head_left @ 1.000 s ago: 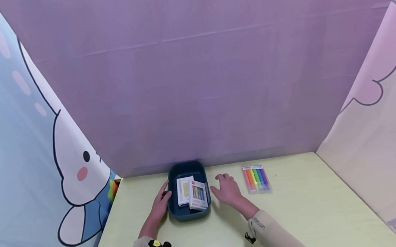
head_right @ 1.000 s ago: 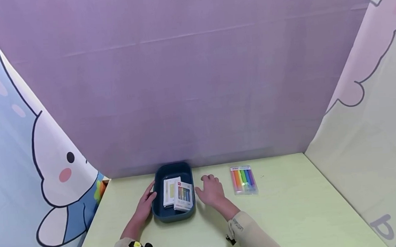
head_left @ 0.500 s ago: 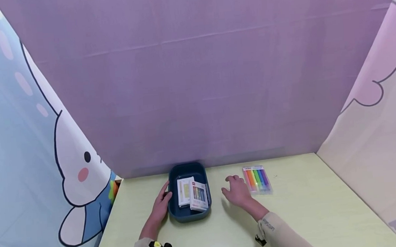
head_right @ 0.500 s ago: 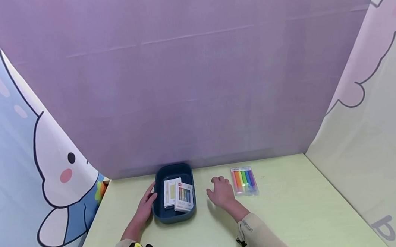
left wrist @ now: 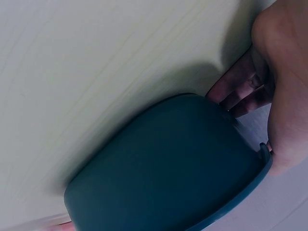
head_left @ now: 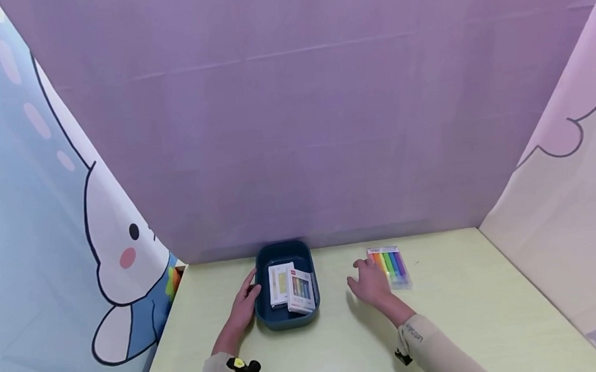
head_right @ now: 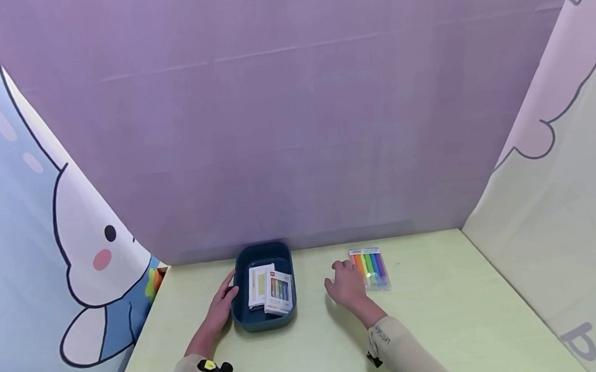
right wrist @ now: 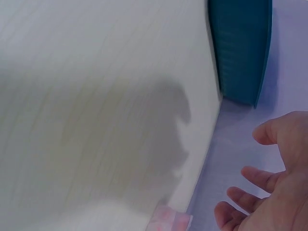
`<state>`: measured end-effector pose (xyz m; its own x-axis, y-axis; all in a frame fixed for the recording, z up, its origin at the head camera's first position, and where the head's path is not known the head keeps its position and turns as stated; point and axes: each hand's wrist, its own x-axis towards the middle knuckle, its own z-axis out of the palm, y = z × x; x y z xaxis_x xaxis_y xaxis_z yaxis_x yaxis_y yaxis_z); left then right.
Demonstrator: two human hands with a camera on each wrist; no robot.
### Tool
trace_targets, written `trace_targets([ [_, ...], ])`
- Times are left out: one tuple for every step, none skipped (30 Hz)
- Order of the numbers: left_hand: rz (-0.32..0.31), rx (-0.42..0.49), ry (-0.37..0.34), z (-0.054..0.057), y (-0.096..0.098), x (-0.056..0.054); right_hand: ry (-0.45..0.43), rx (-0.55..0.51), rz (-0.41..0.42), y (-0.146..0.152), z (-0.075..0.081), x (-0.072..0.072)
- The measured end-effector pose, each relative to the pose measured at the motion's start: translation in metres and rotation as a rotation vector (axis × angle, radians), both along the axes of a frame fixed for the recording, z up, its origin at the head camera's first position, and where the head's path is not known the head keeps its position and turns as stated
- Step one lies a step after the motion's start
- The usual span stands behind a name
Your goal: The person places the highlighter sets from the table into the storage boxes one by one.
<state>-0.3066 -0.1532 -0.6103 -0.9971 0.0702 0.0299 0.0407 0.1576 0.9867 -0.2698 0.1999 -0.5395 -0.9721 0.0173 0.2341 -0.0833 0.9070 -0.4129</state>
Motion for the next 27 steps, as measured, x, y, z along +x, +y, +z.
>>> trace_targets([
  [0.0,0.0,0.003,0.001,0.0,0.0,0.002,0.01,-0.008,0.002,0.0,-0.001],
  [0.0,0.0,0.004,0.001,0.001,0.0,-0.001,0.018,-0.016,0.004,0.001,-0.002],
  [0.001,-0.002,0.006,0.001,0.001,0.0,-0.005,0.03,-0.023,0.006,0.001,-0.002],
  [0.003,0.005,0.003,0.001,0.001,-0.001,-0.009,0.036,-0.03,0.008,0.001,-0.003],
  [0.004,0.006,0.003,0.001,0.001,-0.001,-0.019,0.042,-0.038,0.009,0.001,-0.003],
  [0.005,0.011,0.002,0.001,0.001,-0.001,-0.022,0.045,-0.045,0.011,0.0,-0.003],
  [0.003,0.007,0.004,0.0,0.001,-0.001,-0.029,0.048,-0.055,0.013,0.0,-0.003],
  [0.001,0.008,0.003,0.0,0.001,-0.001,-0.038,0.051,-0.065,0.015,-0.001,-0.004],
  [-0.002,0.007,0.003,0.0,0.001,-0.001,-0.046,0.051,-0.075,0.017,-0.002,-0.004],
  [-0.003,0.009,0.002,0.0,0.001,-0.001,-0.053,0.049,-0.083,0.019,-0.003,-0.004],
  [-0.007,0.001,0.009,0.0,0.001,-0.001,-0.058,0.05,-0.092,0.021,-0.004,-0.005],
  [-0.006,-0.001,0.011,0.0,0.001,-0.001,-0.065,0.05,-0.099,0.023,-0.005,-0.006],
  [-0.008,-0.01,0.012,0.001,0.001,0.0,-0.071,0.051,-0.106,0.025,-0.005,-0.006],
  [-0.007,-0.008,0.009,0.002,0.001,0.0,-0.072,0.05,-0.109,0.026,-0.006,-0.007],
  [-0.009,-0.011,0.008,0.004,0.0,0.001,-0.076,0.052,-0.112,0.028,-0.006,-0.008],
  [-0.011,-0.007,0.002,0.006,0.0,0.001,-0.074,0.059,-0.112,0.03,-0.006,-0.008],
  [-0.016,-0.006,-0.001,0.009,0.0,0.003,-0.076,0.063,-0.115,0.032,-0.006,-0.009],
  [-0.02,0.004,-0.013,0.013,0.0,0.004,-0.078,0.072,-0.118,0.033,-0.006,-0.009],
  [-0.025,0.007,-0.017,0.018,0.001,0.006,-0.079,0.079,-0.121,0.035,-0.006,-0.01],
  [-0.03,0.017,-0.025,0.022,0.001,0.008,-0.082,0.084,-0.123,0.036,-0.006,-0.01],
  [-0.036,0.021,-0.03,0.026,0.001,0.01,-0.085,0.088,-0.125,0.038,-0.006,-0.011],
  [-0.039,0.024,-0.034,0.03,0.002,0.012,-0.086,0.092,-0.127,0.04,-0.007,-0.012],
  [-0.042,0.022,-0.036,0.034,0.002,0.014,-0.089,0.094,-0.132,0.041,-0.008,-0.012],
  [-0.044,0.018,-0.036,0.036,0.002,0.016,-0.091,0.1,-0.138,0.043,-0.009,-0.013],
  [-0.044,0.015,-0.037,0.038,0.003,0.017,-0.093,0.096,-0.145,0.045,-0.011,-0.013],
  [-0.045,0.014,-0.04,0.039,0.003,0.018,-0.094,0.094,-0.155,0.046,-0.012,-0.014],
  [-0.044,0.013,-0.04,0.04,0.003,0.019,-0.097,0.091,-0.167,0.047,-0.014,-0.014],
])
